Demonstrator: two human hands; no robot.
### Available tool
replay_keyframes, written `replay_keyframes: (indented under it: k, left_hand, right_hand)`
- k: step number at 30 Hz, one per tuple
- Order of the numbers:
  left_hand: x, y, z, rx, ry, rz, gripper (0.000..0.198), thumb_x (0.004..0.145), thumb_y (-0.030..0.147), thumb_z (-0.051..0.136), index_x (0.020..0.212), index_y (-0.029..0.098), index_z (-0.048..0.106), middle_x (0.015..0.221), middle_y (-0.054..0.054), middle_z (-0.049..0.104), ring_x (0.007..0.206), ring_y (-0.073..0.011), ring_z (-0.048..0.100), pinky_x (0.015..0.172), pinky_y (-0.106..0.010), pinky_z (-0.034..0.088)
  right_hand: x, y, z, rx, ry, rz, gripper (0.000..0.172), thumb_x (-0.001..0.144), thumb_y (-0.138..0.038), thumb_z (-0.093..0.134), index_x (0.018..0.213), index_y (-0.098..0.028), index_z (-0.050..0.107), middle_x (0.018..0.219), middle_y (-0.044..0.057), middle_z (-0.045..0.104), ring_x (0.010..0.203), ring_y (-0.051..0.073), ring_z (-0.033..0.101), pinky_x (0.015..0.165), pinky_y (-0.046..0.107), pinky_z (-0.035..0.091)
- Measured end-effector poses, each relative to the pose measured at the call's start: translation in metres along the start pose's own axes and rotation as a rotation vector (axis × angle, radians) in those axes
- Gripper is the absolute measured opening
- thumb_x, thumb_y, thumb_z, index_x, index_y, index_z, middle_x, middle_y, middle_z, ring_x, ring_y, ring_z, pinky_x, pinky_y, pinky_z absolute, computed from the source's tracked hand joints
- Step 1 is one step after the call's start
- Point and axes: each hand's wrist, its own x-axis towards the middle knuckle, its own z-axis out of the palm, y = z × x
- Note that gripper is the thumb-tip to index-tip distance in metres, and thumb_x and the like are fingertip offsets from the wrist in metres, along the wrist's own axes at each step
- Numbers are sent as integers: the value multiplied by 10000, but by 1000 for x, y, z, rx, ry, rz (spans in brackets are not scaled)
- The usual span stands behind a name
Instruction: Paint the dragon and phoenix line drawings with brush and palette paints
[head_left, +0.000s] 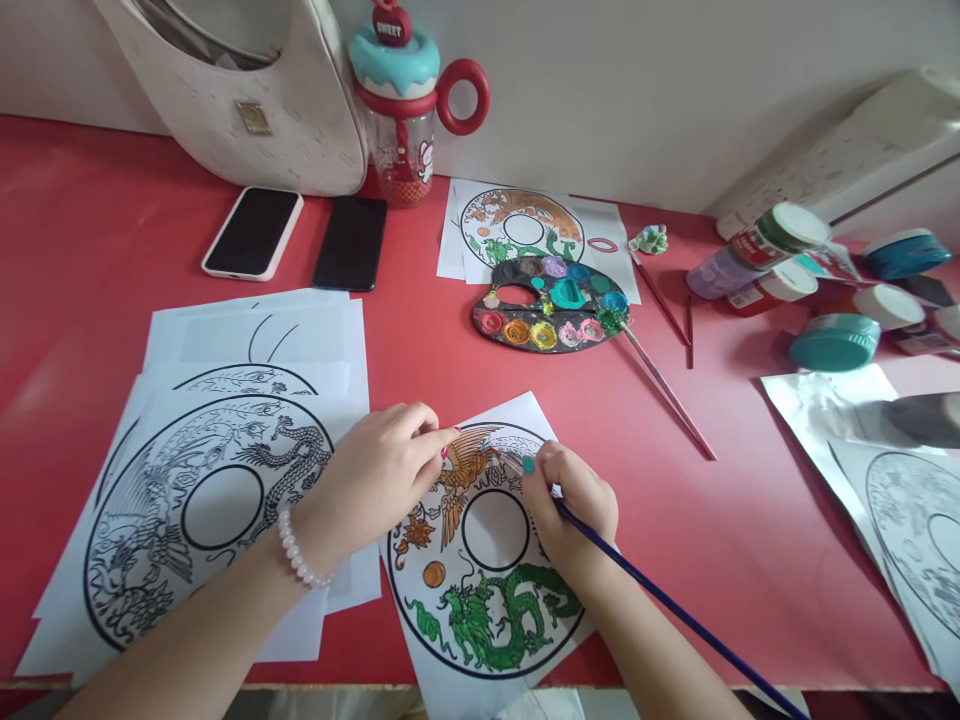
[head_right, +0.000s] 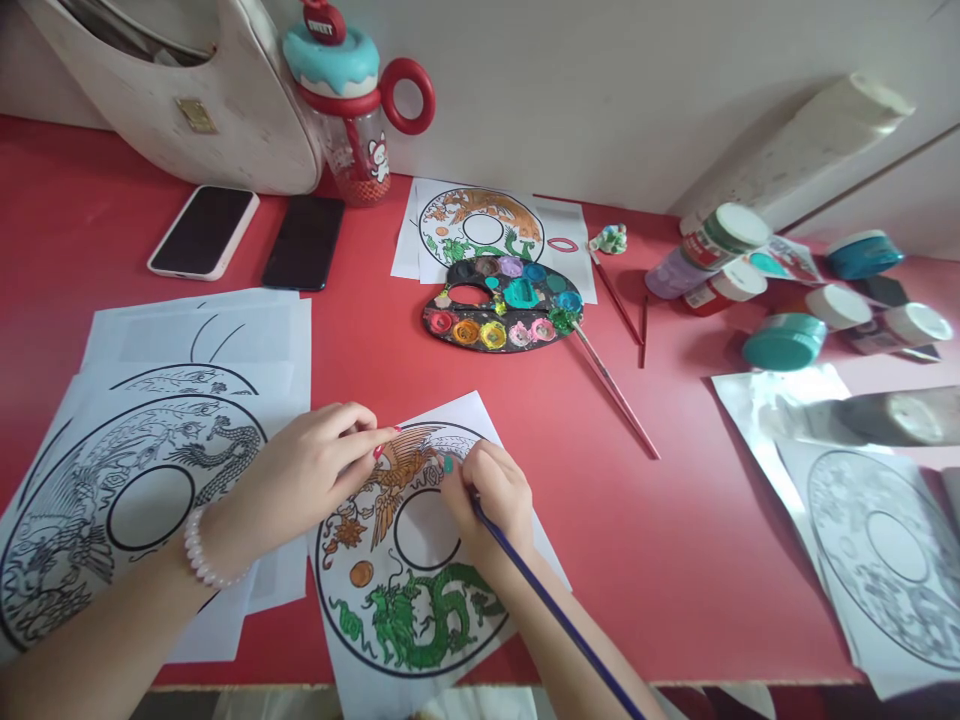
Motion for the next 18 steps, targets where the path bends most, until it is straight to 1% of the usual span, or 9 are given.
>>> replay_keyframes:
  k: [8,13,18]
  left_hand:
    - [0,0,0,6,6,10,297,918,138,425,1111,178,646,924,-55,585,776,-171,558,682,-332,474]
    - [0,0,0,-3,12,15,298,915,134,423,1109,175,645,924,-61,586,784,-176,558,681,-338,476]
    - [0,0,-1,-3,-7,4,289,909,124,435,1100,173,647,923,-59,583,788,-175,557,695,-341,476]
  right_hand:
    - [1,2,1,56,-65,-104,354,827,-41,488,630,-219,254,590,-51,313,529,89,299,480,231,257]
    - [1,3,2,61,-60,-76,357,839,-44,487,639,-220,249,602,-51,303,538,90,288,486,235,259]
    - [0,3,3,31,-46,-62,353,840,-56,497,636,-217,258,596,-53,333,523,84,303,483,230,268]
